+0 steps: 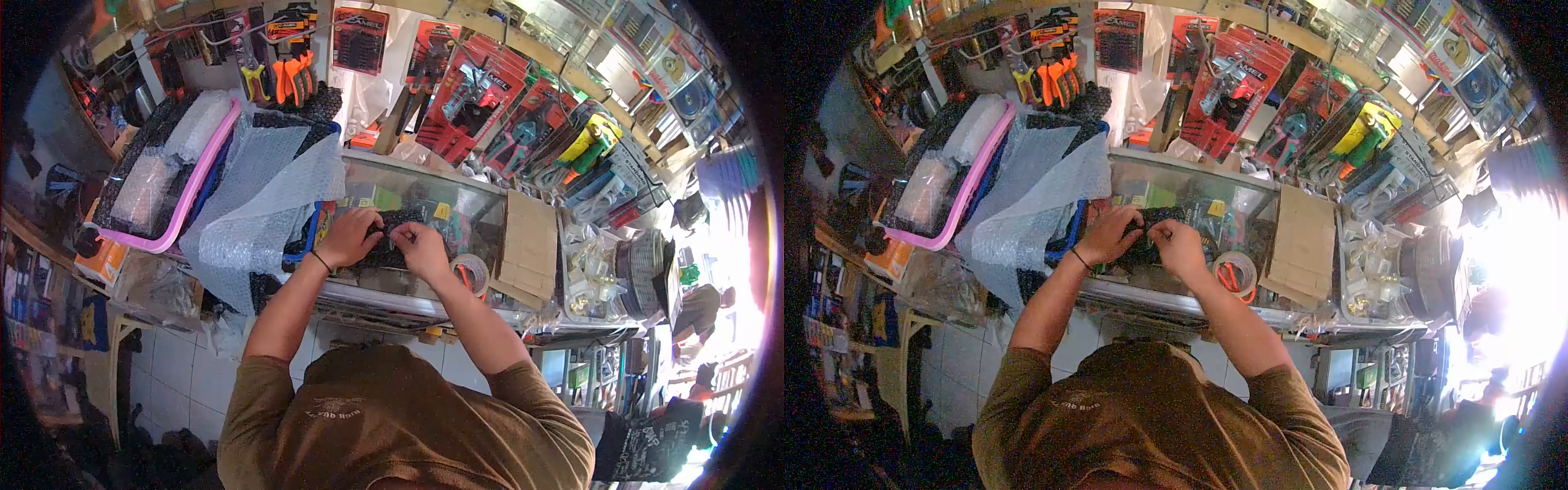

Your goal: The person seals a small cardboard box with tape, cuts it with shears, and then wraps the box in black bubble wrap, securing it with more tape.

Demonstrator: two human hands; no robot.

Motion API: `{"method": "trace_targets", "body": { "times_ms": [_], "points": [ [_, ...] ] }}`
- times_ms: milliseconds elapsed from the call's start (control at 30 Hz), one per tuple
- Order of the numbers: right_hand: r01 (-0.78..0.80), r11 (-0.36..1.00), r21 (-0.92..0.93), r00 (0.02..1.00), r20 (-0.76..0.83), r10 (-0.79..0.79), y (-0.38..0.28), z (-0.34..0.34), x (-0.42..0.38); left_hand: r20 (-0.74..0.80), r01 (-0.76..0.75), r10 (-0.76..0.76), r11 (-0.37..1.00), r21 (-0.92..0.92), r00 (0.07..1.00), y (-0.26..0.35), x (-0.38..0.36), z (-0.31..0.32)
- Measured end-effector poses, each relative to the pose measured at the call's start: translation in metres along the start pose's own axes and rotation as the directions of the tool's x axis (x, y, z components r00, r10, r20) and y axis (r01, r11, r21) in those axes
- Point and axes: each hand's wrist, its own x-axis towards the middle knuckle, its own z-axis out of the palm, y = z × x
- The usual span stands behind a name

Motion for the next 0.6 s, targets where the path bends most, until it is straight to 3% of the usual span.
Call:
{"method": "trace_targets", "body": {
  "times_ms": [33,100,167,233,400,600],
  "points": [
    [0.034,0.999,-0.042,0.999,0.011,-0.034,0.003,0.000,0.004,0.060,0.059,-0.058,0.998,-0.018,0.997,0.003,0.001,-0.002],
    [0.070,0.994,-0.089,0.997,0.027,-0.068,0.004,-0.002,0.008,-0.002,0.047,-0.047,0.999,-0.015,0.999,0.002,-0.001,0.003],
    [0.042,0.997,-0.062,0.998,0.038,-0.040,0.001,-0.005,0.009,-0.066,0.039,-0.039,0.999,-0.012,0.997,0.002,-0.003,0.007],
    [0.031,0.997,-0.064,0.999,0.039,-0.028,0.002,-0.004,0.010,0.013,0.112,-0.111,0.991,-0.074,0.994,0.004,-0.004,0.004],
    [-0.050,0.997,-0.067,0.997,0.062,0.054,0.010,-0.002,0.015,0.018,0.096,-0.094,0.989,-0.111,0.995,0.004,-0.003,0.004],
    [0.051,0.991,-0.125,0.998,-0.015,-0.054,0.009,0.004,0.010,-0.007,0.071,-0.072,0.994,-0.087,0.997,0.002,-0.004,0.007]
  ]
}}
